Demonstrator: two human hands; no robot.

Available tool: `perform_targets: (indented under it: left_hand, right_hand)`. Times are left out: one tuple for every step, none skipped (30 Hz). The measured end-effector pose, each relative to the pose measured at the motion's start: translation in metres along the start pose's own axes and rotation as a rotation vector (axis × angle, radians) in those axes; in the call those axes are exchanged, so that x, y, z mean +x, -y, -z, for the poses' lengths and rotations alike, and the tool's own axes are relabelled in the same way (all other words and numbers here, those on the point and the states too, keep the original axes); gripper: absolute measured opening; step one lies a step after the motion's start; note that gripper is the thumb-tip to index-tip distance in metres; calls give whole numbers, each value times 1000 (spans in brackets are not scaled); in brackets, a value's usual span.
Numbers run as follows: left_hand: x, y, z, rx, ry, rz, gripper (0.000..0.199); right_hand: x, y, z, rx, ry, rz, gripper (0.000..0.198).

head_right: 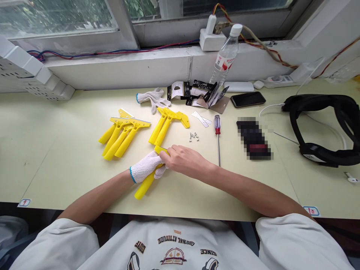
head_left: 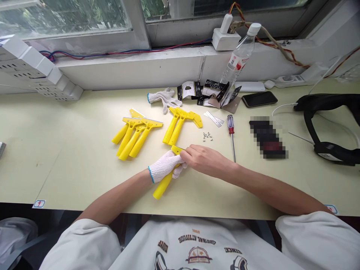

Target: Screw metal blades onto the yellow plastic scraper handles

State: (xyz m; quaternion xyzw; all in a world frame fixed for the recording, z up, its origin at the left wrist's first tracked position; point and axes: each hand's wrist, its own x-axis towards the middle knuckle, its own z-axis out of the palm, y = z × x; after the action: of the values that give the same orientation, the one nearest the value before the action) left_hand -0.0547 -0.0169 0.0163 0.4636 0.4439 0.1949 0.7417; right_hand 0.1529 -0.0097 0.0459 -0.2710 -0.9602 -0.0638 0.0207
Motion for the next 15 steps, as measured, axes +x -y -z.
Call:
perform_targets:
  left_hand:
    - [0, 0, 0, 18, 4, -6, 30]
    - [0, 0, 0, 33, 4, -14, 31]
    - [0, 0, -1, 43, 3, -19, 31]
    - [0, 0, -1, 50, -1, -22, 32]
    - [1, 0, -1, 56, -5, -21, 32]
    - [1, 1, -1, 62, -8, -20, 32]
    - [1, 1, -1, 70, -10, -18, 32]
    - [1, 2, -1, 79, -11, -17, 31]
    - [2, 2, 0, 88, -9, -26, 31]
    - [2, 3, 0, 97, -4, -43, 31]
    - [2, 4, 0, 107, 1, -65, 31]
    - [2, 4, 1, 117, 7, -88, 31]
    - [2, 4, 1, 129, 11, -110, 31]
    - [2, 4, 1, 141, 13, -126, 31]
    - [2, 4, 1, 150, 15, -133, 31]
  right_hand:
    - [0, 0, 0, 5, 4, -7, 22]
    - [0, 1, 1, 5, 5, -11, 22]
    - [0, 1, 1, 1, 4, -14, 23]
    - [-1, 2, 1, -5, 2, -18, 23]
    - [-1, 2, 2, -12, 1, -23, 23]
    - [-1, 3, 2, -15, 2, -26, 23]
    - [-1, 3, 2, -18, 4, -27, 23]
    - [-1, 3, 2, -21, 8, -22, 23]
    - [-1, 3, 2, -25, 13, -10, 23]
    - [-1, 3, 3, -33, 18, 7, 24]
    - [0, 3, 3, -43, 20, 29, 25]
    - [0, 2, 3, -56, 18, 51, 26]
    - [0, 1, 4, -68, 12, 73, 27]
    - [0, 0, 4, -77, 4, 93, 28]
    - [0, -1, 4, -81, -6, 109, 29]
